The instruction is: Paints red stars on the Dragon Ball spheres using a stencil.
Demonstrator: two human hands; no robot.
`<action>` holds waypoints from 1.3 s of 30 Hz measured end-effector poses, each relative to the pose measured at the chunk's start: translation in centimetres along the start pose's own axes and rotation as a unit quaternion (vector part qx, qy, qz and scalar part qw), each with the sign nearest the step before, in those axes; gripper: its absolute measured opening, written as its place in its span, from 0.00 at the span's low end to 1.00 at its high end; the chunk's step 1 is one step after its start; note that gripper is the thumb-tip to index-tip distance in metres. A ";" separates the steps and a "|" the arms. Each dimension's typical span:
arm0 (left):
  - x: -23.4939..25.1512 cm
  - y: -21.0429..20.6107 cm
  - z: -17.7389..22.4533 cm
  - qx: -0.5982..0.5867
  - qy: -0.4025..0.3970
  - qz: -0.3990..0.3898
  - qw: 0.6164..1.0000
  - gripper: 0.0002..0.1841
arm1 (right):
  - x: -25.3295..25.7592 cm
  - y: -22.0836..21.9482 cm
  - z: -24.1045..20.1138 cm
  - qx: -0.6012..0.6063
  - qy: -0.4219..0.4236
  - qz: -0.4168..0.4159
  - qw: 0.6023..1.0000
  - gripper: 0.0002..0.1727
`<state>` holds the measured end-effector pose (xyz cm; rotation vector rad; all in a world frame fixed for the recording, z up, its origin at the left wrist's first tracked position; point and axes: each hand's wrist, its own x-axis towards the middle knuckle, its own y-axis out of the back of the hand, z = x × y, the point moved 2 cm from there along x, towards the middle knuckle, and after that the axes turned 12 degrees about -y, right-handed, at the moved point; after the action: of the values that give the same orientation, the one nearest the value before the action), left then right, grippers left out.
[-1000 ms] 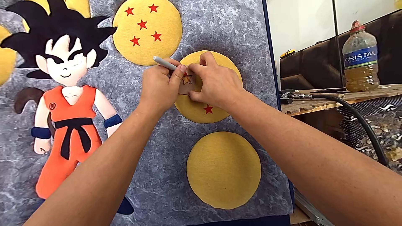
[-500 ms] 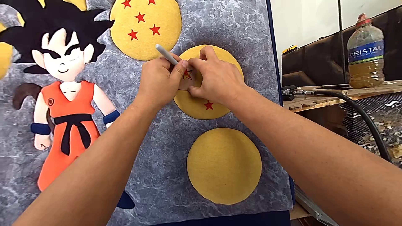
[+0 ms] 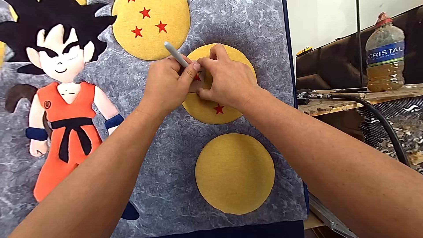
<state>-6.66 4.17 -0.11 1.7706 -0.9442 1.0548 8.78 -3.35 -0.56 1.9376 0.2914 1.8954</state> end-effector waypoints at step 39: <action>-0.5 0.0 -0.4 0.026 0.018 0.027 0.999 0.19 | 0.0 0.0 0.0 -0.003 -0.002 -0.003 1.000 0.39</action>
<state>-6.98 4.62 -0.40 1.7705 -0.9556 1.1511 8.79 -3.40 -0.56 1.9346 0.2886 1.8863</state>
